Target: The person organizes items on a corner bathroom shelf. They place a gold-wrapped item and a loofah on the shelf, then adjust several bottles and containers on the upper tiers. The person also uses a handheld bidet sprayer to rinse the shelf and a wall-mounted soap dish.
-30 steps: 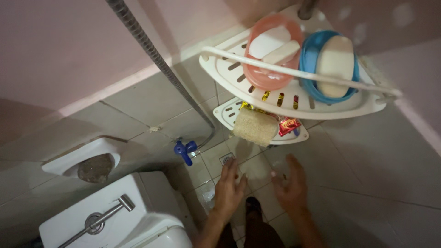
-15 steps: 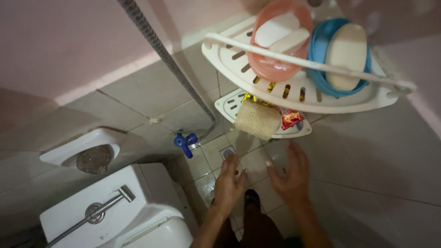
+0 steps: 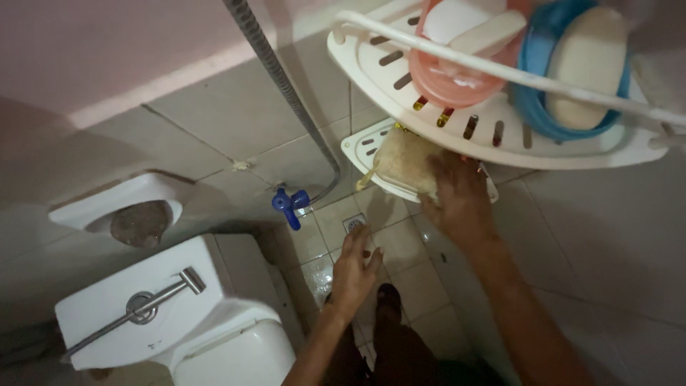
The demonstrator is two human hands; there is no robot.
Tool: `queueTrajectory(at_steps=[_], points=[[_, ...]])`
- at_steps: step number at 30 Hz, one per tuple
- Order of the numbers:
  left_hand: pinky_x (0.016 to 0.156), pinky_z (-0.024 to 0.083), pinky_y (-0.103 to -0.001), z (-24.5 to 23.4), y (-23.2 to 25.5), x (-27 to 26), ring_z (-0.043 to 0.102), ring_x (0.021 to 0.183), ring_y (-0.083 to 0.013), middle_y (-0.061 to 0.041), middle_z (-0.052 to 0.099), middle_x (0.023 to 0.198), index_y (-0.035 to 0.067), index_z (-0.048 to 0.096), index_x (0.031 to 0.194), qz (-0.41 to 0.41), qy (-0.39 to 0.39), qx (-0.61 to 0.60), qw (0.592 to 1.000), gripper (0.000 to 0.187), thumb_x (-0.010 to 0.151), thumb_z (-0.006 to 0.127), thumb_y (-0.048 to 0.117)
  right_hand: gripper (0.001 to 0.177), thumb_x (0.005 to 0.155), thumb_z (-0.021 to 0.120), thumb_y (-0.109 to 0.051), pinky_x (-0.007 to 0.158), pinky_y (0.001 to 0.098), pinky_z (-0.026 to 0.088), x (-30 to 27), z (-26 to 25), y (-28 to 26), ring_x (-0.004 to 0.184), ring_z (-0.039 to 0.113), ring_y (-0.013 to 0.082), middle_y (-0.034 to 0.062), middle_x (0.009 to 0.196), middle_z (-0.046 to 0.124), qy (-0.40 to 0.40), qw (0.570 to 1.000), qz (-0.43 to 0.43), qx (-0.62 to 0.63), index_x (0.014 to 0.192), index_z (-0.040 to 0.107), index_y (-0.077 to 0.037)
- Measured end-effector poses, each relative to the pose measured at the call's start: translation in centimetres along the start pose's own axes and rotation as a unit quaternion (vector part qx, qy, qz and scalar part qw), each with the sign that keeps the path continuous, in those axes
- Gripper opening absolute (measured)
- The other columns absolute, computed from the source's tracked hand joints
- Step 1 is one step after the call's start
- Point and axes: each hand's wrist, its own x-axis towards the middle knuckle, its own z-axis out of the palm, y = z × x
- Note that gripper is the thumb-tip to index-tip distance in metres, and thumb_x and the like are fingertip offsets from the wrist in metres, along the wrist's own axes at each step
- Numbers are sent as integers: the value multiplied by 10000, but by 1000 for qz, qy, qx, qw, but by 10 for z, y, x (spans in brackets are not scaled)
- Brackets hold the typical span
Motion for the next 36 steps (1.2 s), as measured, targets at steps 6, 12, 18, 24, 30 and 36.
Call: queueTrajectory(at_steps=[6, 12, 18, 24, 30, 36], points=[[811, 610, -366, 2, 6, 5, 736, 921, -299, -170, 518, 1503, 75, 506, 1445, -64, -18, -6, 998, 586, 913, 686, 241, 762, 715, 774, -200, 1101, 570, 406, 17, -17, 6, 1244, 529, 474, 262, 1354, 561, 50, 998, -14, 46, 1414, 539, -8], [809, 613, -360, 10, 18, 14, 742, 940, -288, -166, 509, 1520, 65, 498, 1431, -70, -25, -6, 997, 569, 930, 678, 266, 648, 811, 620, -116, 812, 474, 541, 15, -22, -2, 1084, 618, 425, 268, 1322, 605, 18, 961, 111, 253, 1448, 536, -33], [857, 602, -373, 16, 33, 24, 736, 973, -299, -176, 507, 1535, 74, 522, 1441, -31, -34, -7, 999, 538, 950, 655, 249, 465, 942, 578, -159, 903, 511, 513, 10, 6, 15, 967, 634, 431, 280, 1114, 656, -28, 959, 222, 176, 1390, 572, -36], [881, 598, -378, 14, 50, 24, 739, 1008, -302, -171, 484, 1544, 81, 478, 1476, -48, -54, -12, 997, 582, 948, 637, 267, 688, 985, 651, -289, 1277, 637, 260, 17, 2, 23, 1347, 474, 562, 363, 1442, 540, 67, 997, -12, -44, 1527, 460, 90], [878, 599, -391, 8, 58, 34, 705, 1084, -325, -176, 442, 1578, 84, 440, 1506, -62, -60, -24, 996, 612, 947, 624, 251, 912, 797, 782, -544, 1189, 720, 181, 29, -21, 6, 1381, 402, 537, 335, 1432, 495, 39, 997, -62, -2, 1439, 491, 35], [969, 552, -417, 8, 57, 35, 685, 1138, -352, -218, 407, 1581, 57, 416, 1532, -19, -54, 10, 998, 603, 996, 626, 238, 856, 755, 829, -430, 1171, 576, 361, 29, -17, 7, 1291, 517, 459, 264, 1362, 557, -46, 989, 42, 134, 1444, 528, -22]])
